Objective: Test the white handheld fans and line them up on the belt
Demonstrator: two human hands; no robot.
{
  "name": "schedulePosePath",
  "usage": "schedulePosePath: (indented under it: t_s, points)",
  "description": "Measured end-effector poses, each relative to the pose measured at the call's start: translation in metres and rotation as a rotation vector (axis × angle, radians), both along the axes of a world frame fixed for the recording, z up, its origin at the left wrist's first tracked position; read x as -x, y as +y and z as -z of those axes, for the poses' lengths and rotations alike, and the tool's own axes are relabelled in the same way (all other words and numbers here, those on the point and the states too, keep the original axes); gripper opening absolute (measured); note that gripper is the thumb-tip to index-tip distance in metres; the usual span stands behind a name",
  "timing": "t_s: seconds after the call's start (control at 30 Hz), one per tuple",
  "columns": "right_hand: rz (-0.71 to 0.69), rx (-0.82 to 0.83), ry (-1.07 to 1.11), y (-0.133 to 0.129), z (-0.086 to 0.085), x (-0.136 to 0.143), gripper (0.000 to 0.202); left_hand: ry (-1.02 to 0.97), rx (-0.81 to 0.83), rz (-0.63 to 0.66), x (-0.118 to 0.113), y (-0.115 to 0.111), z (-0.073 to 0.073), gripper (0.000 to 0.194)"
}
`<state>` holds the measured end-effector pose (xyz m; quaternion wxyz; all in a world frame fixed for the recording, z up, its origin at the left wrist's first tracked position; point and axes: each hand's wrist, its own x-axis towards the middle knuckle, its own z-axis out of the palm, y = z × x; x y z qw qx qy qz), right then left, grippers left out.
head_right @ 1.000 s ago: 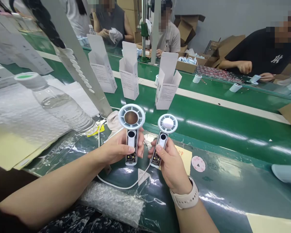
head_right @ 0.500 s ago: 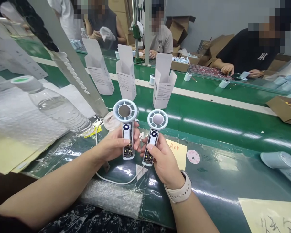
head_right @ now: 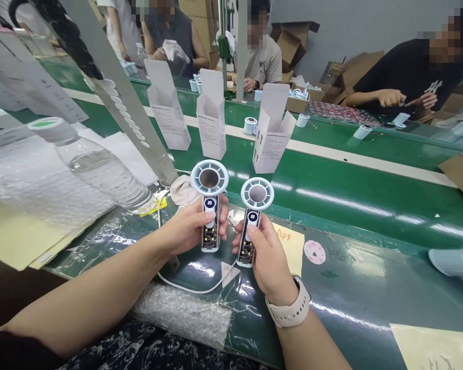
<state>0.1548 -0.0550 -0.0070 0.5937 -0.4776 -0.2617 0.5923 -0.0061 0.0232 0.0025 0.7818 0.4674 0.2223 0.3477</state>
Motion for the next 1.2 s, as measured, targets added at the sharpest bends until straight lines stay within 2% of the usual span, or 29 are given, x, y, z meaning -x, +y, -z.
schedulePosePath:
  t_s: [0.07, 0.23, 0.37, 0.53, 0.7, 0.83, 1.03, 1.2]
  points:
    - [-0.006, -0.014, 0.001, -0.001, -0.001, 0.001, 0.033, -0.028, -0.029, 0.067, 0.000, -0.001, -0.001, 0.041]
    - [0.006, -0.033, 0.004, -0.002, -0.002, 0.001, 0.036, 0.052, -0.161, 0.002, -0.001, 0.002, 0.004, 0.041]
    - [0.022, 0.009, 0.007, 0.001, -0.002, 0.000, 0.036, 0.114, -0.138, -0.027, -0.003, 0.003, 0.009, 0.045]
    - [0.071, 0.018, -0.008, 0.003, -0.003, 0.000, 0.033, 0.168, -0.097, -0.070, -0.003, 0.003, 0.007, 0.037]
    - [0.093, -0.010, -0.002, 0.002, -0.006, 0.000, 0.031, 0.111, -0.112, -0.065, -0.002, 0.004, 0.007, 0.032]
    - [0.120, 0.010, -0.007, 0.002, -0.007, -0.001, 0.029, 0.196, -0.119, -0.071, -0.002, 0.004, 0.010, 0.031]
    - [0.123, 0.020, 0.066, 0.004, -0.006, -0.005, 0.032, 0.313, -0.098, -0.179, -0.003, 0.001, 0.004, 0.049]
    - [0.055, -0.003, 0.210, 0.006, -0.005, -0.007, 0.042, 0.233, 0.002, -0.141, -0.002, -0.003, 0.000, 0.034]
